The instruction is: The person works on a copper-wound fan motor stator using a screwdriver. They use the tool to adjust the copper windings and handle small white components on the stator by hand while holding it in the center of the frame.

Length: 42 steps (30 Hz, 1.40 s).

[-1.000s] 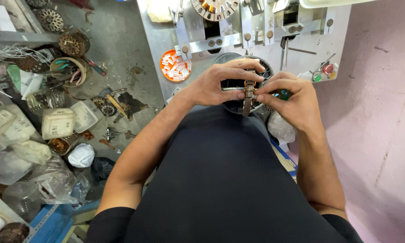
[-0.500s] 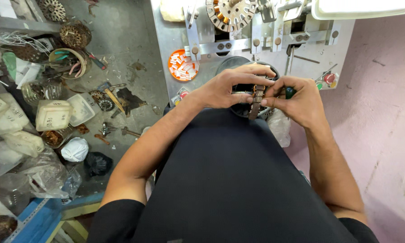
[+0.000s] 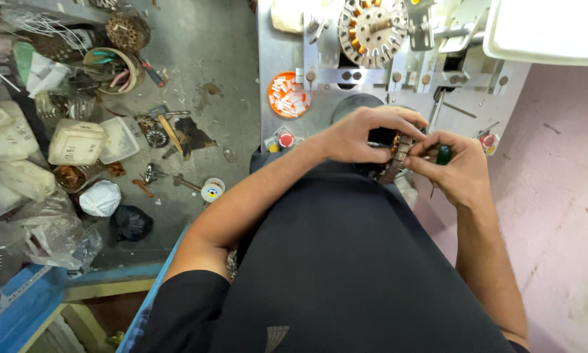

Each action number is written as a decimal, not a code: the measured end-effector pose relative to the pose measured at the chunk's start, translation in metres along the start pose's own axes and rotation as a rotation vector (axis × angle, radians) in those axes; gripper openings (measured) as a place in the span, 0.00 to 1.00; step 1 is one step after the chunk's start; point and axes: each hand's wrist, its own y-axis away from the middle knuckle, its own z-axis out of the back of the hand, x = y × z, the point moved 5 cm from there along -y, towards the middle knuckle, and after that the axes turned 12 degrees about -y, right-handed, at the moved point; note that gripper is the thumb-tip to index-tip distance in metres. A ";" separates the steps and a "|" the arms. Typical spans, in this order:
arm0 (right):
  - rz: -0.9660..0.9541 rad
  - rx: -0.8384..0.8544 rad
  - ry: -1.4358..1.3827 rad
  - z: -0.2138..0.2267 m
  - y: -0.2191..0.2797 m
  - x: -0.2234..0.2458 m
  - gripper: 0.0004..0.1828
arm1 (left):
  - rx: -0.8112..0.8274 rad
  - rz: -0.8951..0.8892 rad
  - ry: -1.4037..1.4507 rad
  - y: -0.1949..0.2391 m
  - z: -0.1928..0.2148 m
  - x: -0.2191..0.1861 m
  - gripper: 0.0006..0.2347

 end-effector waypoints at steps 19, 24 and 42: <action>0.334 -0.243 -0.704 0.012 0.027 -0.041 0.29 | 0.048 0.042 -0.043 -0.006 -0.007 -0.029 0.26; 0.363 -0.418 -1.043 0.035 0.047 -0.050 0.26 | 0.130 0.036 -0.140 -0.011 -0.011 -0.038 0.32; 0.789 -0.627 -0.347 -0.008 0.103 -0.035 0.44 | 0.030 -0.069 -0.526 -0.012 -0.037 -0.041 0.40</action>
